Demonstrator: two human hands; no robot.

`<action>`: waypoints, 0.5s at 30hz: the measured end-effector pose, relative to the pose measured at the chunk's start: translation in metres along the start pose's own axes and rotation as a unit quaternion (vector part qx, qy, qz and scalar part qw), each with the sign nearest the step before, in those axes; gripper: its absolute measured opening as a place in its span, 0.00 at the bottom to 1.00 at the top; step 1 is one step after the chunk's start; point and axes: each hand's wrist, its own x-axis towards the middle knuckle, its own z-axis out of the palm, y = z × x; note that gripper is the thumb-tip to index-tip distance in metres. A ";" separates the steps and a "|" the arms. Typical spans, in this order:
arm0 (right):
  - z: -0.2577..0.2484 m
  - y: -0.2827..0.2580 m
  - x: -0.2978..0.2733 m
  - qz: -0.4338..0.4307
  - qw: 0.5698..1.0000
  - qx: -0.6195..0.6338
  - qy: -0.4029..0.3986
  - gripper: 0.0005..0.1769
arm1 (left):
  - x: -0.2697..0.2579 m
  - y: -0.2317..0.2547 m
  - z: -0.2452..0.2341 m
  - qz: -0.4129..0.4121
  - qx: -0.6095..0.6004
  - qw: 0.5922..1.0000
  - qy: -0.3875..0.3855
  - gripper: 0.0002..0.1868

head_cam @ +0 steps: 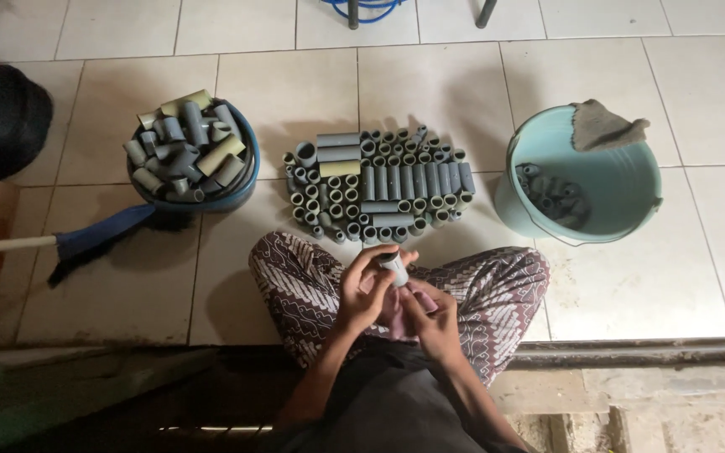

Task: The person sits on a tiled floor and wipes small cylindrical pipe fittings with a pink cloth. They pick up fittings from a pile on the floor, wipe them, and place them into a light blue bucket. The process is repeated for multiple fittings.

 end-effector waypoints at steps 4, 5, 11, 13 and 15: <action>-0.027 0.067 -0.010 0.228 0.918 0.319 -0.066 0.12 | 0.000 0.005 -0.009 0.023 -0.041 0.996 -0.081 0.18; -0.028 0.063 -0.008 0.227 0.918 0.320 -0.067 0.12 | 0.002 0.011 -0.010 0.024 -0.041 0.996 -0.081 0.18; -0.026 0.032 -0.004 0.211 0.889 0.385 -0.129 0.07 | 0.000 0.013 -0.006 0.014 -0.118 0.979 -0.168 0.19; -0.018 0.010 0.001 -0.046 0.995 -0.061 -0.058 0.10 | -0.004 0.008 0.004 0.031 -0.126 0.987 -0.093 0.26; -0.008 -0.011 0.000 -0.012 0.997 0.000 -0.076 0.08 | 0.001 0.011 0.006 0.050 -0.126 0.985 -0.111 0.23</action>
